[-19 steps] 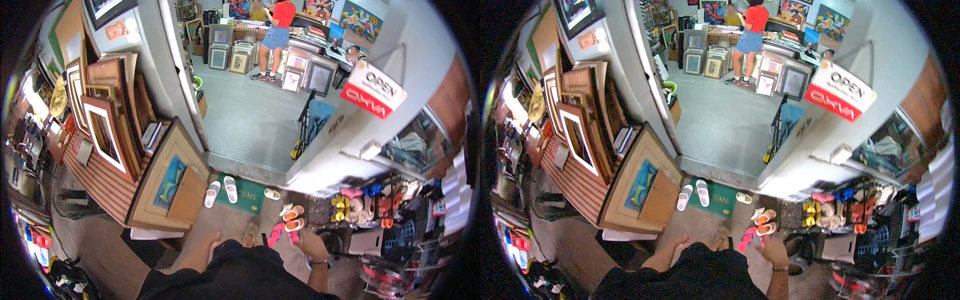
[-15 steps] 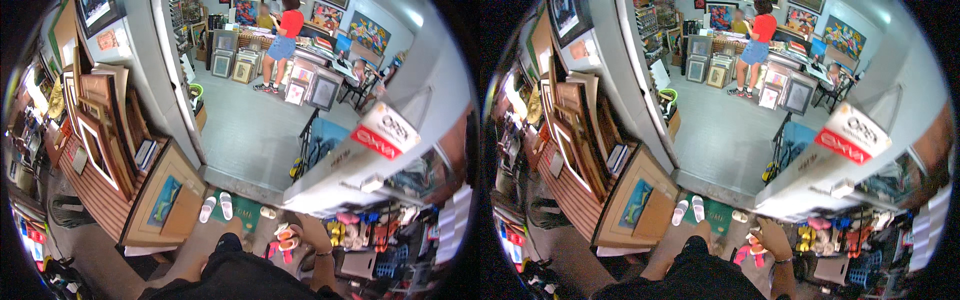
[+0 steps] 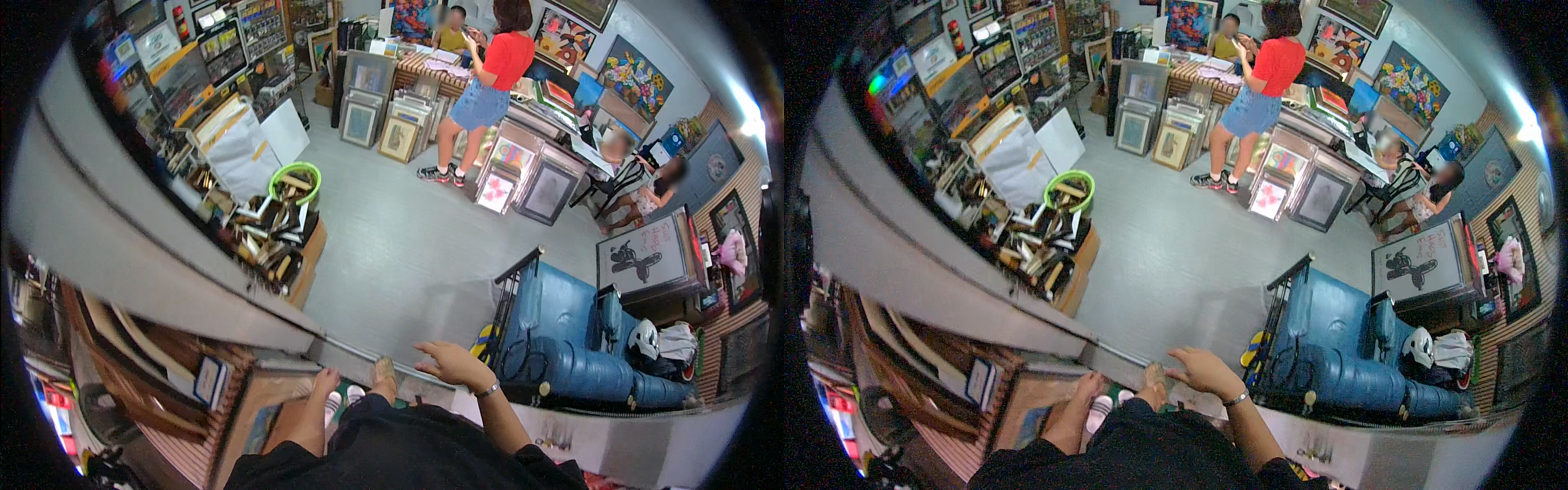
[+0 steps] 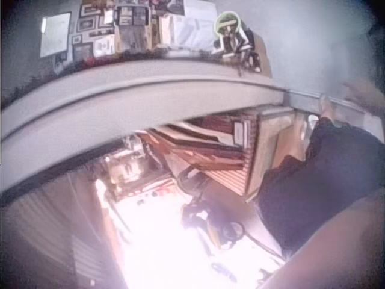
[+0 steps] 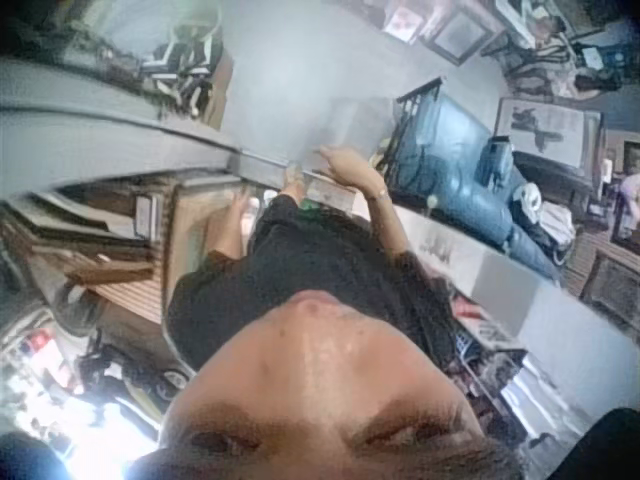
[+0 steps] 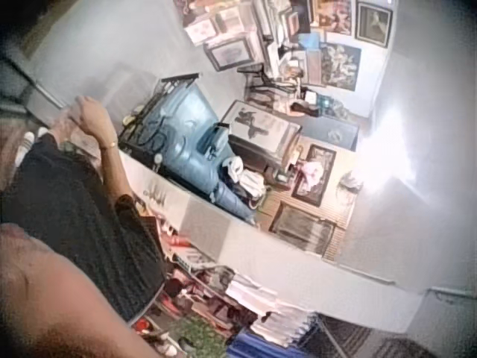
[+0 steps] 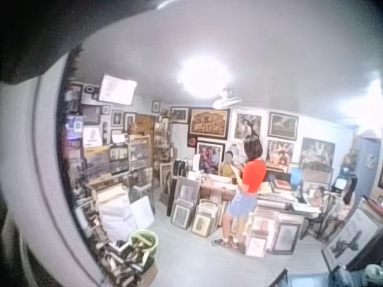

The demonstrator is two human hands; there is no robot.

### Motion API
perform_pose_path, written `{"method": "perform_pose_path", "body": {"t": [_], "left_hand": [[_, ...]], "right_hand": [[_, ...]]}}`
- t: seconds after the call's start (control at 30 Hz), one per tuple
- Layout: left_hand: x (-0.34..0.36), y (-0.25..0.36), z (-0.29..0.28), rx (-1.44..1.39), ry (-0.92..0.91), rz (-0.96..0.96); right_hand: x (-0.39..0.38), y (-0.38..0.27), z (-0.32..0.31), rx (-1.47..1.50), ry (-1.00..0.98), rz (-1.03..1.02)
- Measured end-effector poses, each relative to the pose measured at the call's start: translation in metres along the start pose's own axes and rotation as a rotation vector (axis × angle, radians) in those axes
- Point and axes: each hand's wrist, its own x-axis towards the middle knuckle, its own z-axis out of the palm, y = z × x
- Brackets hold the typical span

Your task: The person wipes a workbench surface, then places a photo collage onto a backing board and inserts it into a picture frame. They secure the frame using a stapler and then repeat the process with a second photo collage.

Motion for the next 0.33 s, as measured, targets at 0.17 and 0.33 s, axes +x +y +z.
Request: {"method": "perform_pose_path", "body": {"t": [0.17,0.33], "left_hand": [[0.030,0.216,0.073,0.046,-0.071,0.379],[0.090,0.285,0.082,0.222,0.026,0.466]], "right_hand": [[-0.003,0.160,0.092,0.580,0.225,0.515],[-0.046,0.306,0.181,-0.001,-0.261,0.670]]}}
